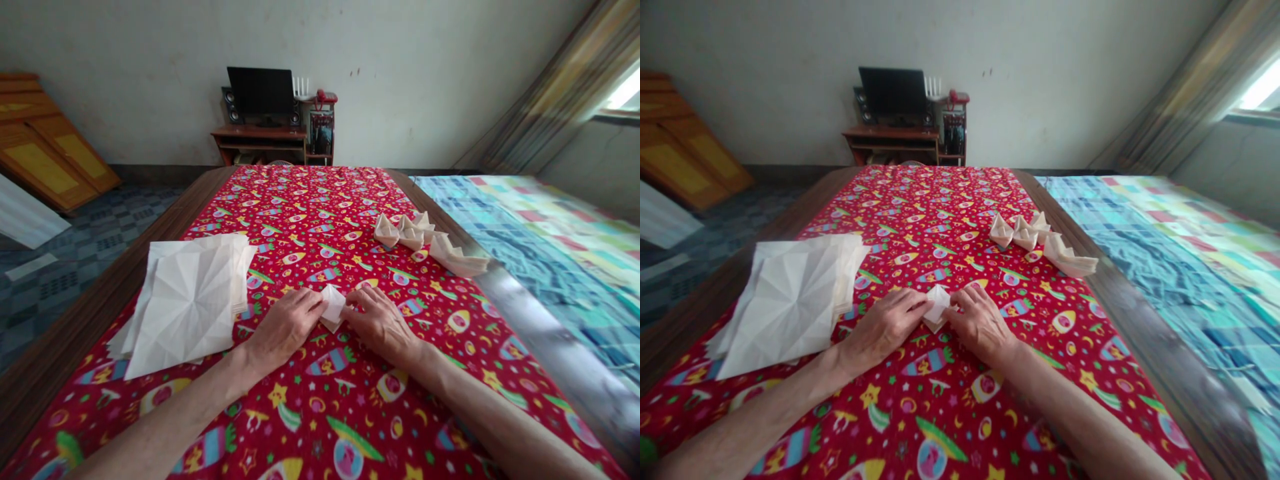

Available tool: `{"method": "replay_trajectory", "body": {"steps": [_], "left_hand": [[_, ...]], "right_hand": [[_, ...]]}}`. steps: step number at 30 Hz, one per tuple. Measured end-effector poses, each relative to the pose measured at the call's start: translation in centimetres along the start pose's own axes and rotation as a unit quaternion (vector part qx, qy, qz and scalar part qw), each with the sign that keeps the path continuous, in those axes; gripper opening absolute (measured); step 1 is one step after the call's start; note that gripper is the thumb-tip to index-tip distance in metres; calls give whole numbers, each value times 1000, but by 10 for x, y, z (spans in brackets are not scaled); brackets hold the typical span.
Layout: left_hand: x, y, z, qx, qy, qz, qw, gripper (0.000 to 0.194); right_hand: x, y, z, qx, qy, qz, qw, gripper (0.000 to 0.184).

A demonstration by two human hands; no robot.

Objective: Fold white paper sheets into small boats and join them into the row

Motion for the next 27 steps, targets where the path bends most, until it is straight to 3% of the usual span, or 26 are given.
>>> {"method": "replay_trajectory", "body": {"steps": [5,10,16,27], "left_hand": [[-4,-2,8,-9,-40,-18,999,24],[-2,-6,4,-16,-31,-29,999,34],[6,-8,-4,-3,8,-83,996,50],[1,-17,-7,-13,19,-87,996,54]], "right_hand": [[-3,1,2,44,2,1,999,18],[-2,0,1,70,14,-1,997,18],[-2,-3,0,66,16,-4,998,20],[-2,0,1,39,2,5,999,21]]}}
Point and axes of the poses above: each hand's wrist, its own x-axis towards the middle knuckle, its own y-axis out of the back of the hand, z = x × y, the point moved 7 cm from there along x, towards the middle knuckle, and after that the axes turned 1 degree about -x, right-handed, at the moved point
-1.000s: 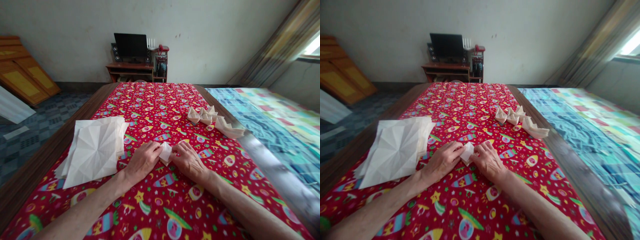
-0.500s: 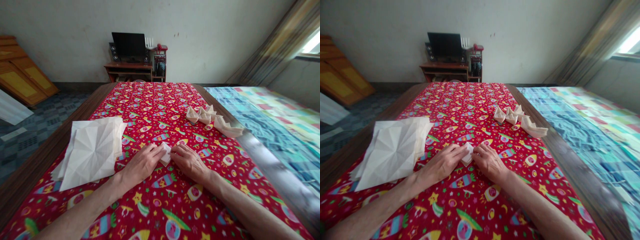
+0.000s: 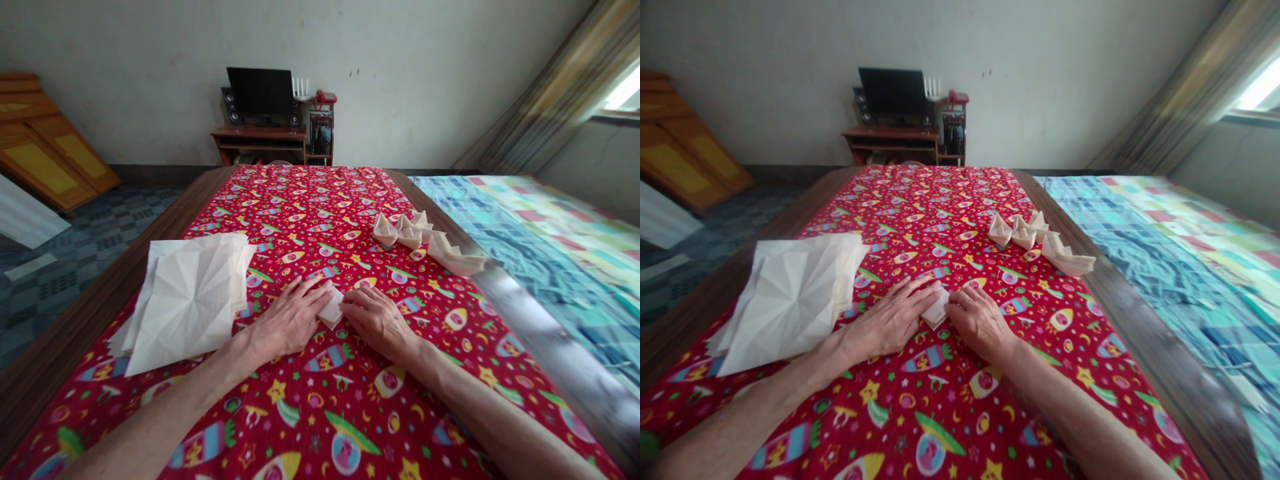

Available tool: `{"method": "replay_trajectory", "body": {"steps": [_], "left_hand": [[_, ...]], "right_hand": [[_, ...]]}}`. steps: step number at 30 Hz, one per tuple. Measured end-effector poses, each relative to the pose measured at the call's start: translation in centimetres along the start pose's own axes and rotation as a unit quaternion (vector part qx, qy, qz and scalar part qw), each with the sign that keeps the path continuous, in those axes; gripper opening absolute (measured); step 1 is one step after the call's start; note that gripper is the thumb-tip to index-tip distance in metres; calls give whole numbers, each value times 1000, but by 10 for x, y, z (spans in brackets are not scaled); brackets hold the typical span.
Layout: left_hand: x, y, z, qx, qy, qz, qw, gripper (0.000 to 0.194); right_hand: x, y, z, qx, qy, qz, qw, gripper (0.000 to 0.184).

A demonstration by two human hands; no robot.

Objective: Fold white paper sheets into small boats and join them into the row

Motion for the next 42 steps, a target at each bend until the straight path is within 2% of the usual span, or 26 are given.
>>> {"method": "replay_trajectory", "body": {"steps": [7,11,13,18,28,36,42], "left_hand": [[-7,-3,2,19,4,9,1000,49],[-10,-2,2,37,15,18,999,48],[-11,-2,2,43,21,19,999,47],[-15,1,0,52,32,24,998,46],[-34,8,-5,63,30,40,997,43],[-26,14,-7,2,23,102,995,38],[-12,14,0,-92,-14,107,990,24]], "right_hand": [[-1,1,-1,-21,-5,15,1000,22],[-4,-1,-7,-66,48,5,997,35],[-5,-2,-9,-79,67,-3,995,32],[-3,-4,-9,-42,59,-28,997,21],[-1,-4,-8,13,45,-46,998,20],[0,-2,-7,26,40,-30,998,19],[1,-1,-3,58,30,-2,998,18]]}}
Point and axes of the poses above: each hand's wrist, its own x-axis towards the middle knuckle, its own y-axis out of the back of the hand, z = x × y, the point moved 7 cm from there along x, towards the middle knuckle, and after that the axes turned 1 degree about -x, right-handed, at the moved point
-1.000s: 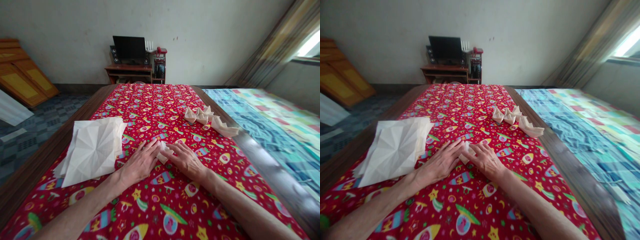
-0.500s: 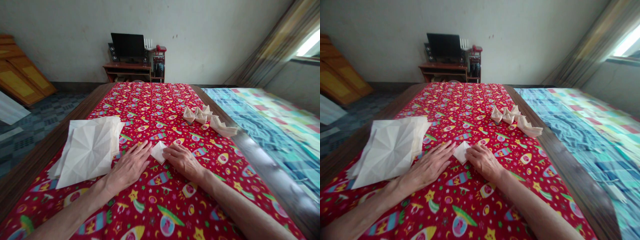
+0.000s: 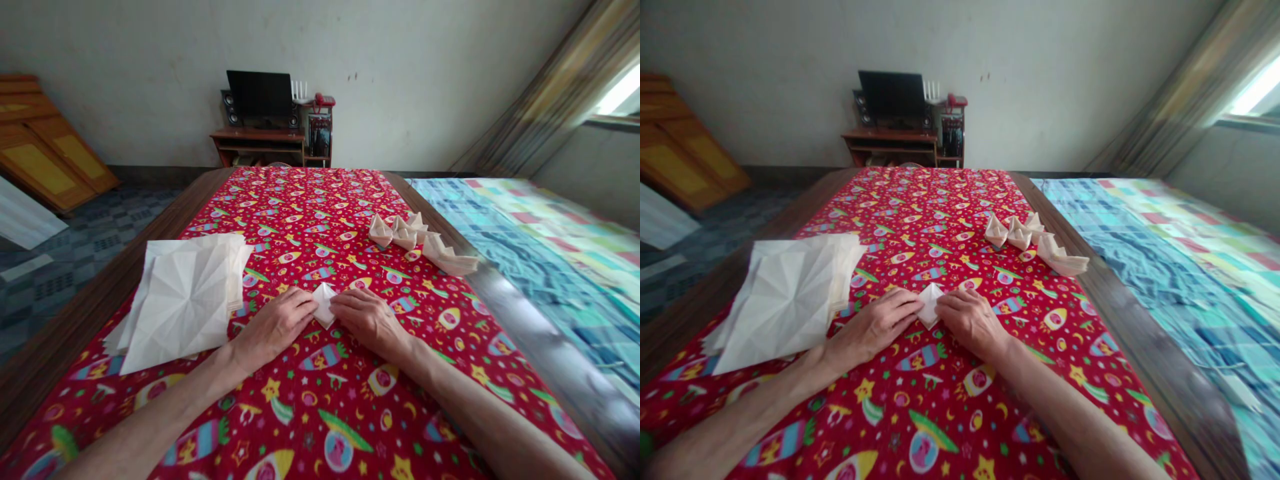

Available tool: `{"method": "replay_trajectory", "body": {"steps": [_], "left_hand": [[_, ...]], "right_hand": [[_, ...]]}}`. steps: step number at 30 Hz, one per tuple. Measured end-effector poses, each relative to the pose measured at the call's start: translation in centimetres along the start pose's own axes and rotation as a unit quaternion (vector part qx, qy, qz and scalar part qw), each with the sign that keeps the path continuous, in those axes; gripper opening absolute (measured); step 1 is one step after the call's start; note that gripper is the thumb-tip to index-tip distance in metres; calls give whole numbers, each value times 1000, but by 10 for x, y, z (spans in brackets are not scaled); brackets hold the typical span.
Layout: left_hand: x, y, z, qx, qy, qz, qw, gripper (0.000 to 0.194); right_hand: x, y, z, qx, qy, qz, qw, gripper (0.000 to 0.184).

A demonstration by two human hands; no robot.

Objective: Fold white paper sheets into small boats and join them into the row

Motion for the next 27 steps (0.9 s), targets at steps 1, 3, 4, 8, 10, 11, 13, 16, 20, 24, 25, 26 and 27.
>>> {"method": "replay_trajectory", "body": {"steps": [1,3,4,8,10,11,13,16,20,24,25,26,27], "left_hand": [[1,-1,-1,-7,-1,7,1000,23],[1,-2,-5,-19,-2,30,999,21],[1,-3,-7,-27,-1,44,999,19],[1,-5,-18,-64,10,93,994,15],[3,-5,-21,-74,19,102,992,15],[4,-4,-22,-75,25,103,992,15],[6,-4,-23,-73,48,94,992,17],[10,-5,-26,-52,97,66,992,19],[13,-9,-29,26,135,36,990,23],[12,-13,-31,109,147,18,983,25],[12,-13,-31,121,150,18,981,25],[12,-13,-31,132,152,19,979,25],[12,-12,-32,141,153,19,978,25]], "right_hand": [[0,0,2,9,-5,4,1000,17],[0,-1,5,29,-18,10,999,17],[0,-2,7,40,-27,11,999,17],[1,-1,15,94,-72,29,993,16],[2,1,18,114,-94,39,988,15],[2,1,18,119,-105,43,986,15],[4,1,19,120,-123,45,984,17],[5,-1,21,106,-155,38,981,20],[6,-4,25,60,-197,29,978,22],[8,-6,28,6,-221,21,975,22],[8,-6,29,-4,-223,19,975,23],[9,-6,29,-12,-224,17,974,23],[9,-7,29,-19,-223,16,974,23]]}}
Point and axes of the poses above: each hand's wrist, its own x-axis towards the middle knuckle, its own y-axis out of the back of the hand, z = x × y, the point moved 7 cm from there along x, towards the middle knuckle, and after that the axes turned 1 degree about -x, right-handed, at the moved point
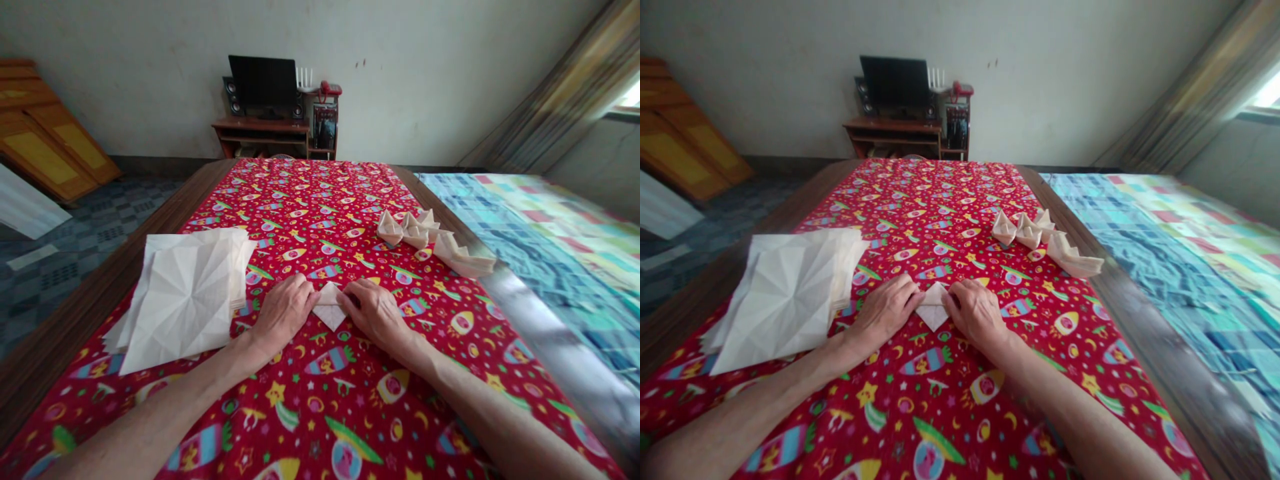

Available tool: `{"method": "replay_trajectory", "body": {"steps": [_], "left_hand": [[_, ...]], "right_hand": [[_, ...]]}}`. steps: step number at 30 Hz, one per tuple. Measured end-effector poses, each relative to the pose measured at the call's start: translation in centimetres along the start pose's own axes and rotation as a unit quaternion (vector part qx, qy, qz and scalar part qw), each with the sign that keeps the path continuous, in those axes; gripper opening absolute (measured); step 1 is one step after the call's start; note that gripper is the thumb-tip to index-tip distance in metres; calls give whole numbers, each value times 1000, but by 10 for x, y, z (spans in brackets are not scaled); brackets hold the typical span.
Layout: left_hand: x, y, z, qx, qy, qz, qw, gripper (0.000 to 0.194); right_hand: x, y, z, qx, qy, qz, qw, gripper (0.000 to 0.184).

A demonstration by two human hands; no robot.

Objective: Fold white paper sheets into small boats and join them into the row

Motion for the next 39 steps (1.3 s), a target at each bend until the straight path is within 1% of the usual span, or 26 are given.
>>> {"method": "replay_trajectory", "body": {"steps": [6,9,13,15,17,19,21,23,25,28,30,32,34,36,39], "left_hand": [[2,4,1,21,8,1,1000,25],[2,6,0,-5,15,3,1000,23],[1,8,-1,-63,23,13,998,14],[-2,14,2,-83,4,30,996,17],[-8,20,11,-86,-47,39,994,28],[-17,21,23,-72,-109,15,991,39],[-25,17,31,-52,-140,-33,988,46],[-31,11,33,-40,-140,-74,987,49],[-34,7,33,-36,-134,-94,986,50],[-34,5,33,-33,-131,-101,986,49],[-33,4,32,-33,-124,-103,986,48],[-33,5,32,-36,-118,-106,987,47],[-33,5,32,-39,-115,-104,987,46],[-33,6,33,-37,-116,-99,988,46],[-32,8,33,-32,-118,-88,989,47]], "right_hand": [[2,-2,0,-11,-2,-8,1000,19],[2,-2,0,-16,-6,-10,1000,19],[3,-1,-1,-27,-6,-12,1000,20],[3,-1,-1,-27,-4,-12,1000,20],[3,-1,-1,-21,-2,-11,1000,20],[2,-1,-2,-15,1,-11,1000,20],[2,-1,-2,-10,3,-9,1000,20],[2,-1,-2,-5,4,-6,1000,21],[1,-1,-1,1,5,-4,1000,21],[1,0,0,-3,0,3,1000,19],[-1,2,-1,-30,-2,17,999,15],[-4,3,-7,-70,22,24,997,12],[-6,1,-15,-97,62,10,993,14],[-6,0,-16,-85,71,-1,994,16],[-4,0,-4,-8,24,3,1000,11]]}}
Point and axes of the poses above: each hand's wrist, its own x-axis towards the middle knuckle, its own y-axis out of the back of the hand, z = x × y, the point moved 7 cm from there along x, towards the middle knuckle, and after that the axes turned 1 degree about -x, right-handed, at the moved point
